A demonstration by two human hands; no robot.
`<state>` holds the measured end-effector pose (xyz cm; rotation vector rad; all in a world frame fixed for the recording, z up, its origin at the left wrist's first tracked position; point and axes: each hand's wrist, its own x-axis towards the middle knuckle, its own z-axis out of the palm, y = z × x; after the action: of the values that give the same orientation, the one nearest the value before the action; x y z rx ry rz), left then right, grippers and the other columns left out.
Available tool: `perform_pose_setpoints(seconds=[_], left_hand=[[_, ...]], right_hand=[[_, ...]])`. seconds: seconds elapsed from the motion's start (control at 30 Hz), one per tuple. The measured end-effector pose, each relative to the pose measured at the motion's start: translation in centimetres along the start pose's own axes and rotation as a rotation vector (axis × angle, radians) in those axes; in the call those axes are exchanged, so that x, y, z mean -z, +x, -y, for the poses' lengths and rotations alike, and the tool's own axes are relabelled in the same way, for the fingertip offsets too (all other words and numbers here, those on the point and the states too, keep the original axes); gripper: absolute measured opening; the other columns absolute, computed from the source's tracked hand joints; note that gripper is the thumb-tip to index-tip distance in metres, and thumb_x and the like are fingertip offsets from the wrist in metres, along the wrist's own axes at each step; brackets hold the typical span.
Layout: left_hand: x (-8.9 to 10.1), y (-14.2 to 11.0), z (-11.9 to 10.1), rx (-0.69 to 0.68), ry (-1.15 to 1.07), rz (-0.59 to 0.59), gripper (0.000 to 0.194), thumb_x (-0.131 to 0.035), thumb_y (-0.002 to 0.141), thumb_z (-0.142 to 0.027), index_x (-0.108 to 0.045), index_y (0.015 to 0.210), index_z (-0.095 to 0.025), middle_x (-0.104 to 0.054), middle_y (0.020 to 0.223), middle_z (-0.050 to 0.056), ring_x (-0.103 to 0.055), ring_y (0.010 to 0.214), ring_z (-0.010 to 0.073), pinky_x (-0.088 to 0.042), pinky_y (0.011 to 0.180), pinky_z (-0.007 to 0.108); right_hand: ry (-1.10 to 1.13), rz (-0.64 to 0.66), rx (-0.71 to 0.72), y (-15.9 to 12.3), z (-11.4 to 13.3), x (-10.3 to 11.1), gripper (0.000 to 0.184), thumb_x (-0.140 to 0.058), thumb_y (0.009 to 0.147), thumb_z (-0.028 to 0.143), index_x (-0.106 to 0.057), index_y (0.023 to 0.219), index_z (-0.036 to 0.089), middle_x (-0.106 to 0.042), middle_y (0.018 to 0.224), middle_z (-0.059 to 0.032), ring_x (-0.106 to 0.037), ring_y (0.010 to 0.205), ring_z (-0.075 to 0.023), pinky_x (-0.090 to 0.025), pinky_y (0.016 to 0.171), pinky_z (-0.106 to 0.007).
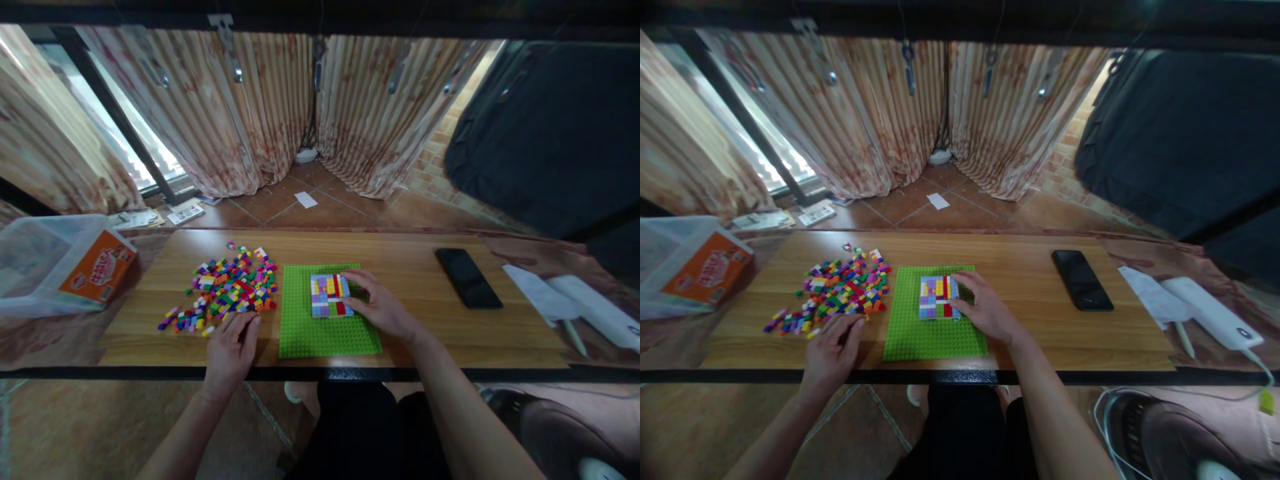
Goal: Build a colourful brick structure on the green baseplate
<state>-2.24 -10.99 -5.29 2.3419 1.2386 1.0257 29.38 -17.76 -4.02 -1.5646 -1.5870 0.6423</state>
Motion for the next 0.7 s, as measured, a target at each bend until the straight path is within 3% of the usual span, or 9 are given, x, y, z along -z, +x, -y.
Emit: perform_pose_setpoints(seconds=[0.7], left_hand=[[-0.16, -0.09, -0.18, 0.030, 0.038, 0.005, 0.022, -0.051, 0.093, -0.032, -0.068, 0.090, -0.019, -0.072, 0.085, 0.006, -0.067, 0.080, 0.0179, -0.052, 0.077, 0.028]], right_hand=[[-0.071, 0.031, 0.007, -0.85, 0.41, -0.11, 0.052, -0.064, 0.089, 0.036, -0.056, 0.140, 0.031, -0.054, 0.146, -0.0088, -0.051, 0.135, -0.0272, -0.038, 0.115, -0.053]])
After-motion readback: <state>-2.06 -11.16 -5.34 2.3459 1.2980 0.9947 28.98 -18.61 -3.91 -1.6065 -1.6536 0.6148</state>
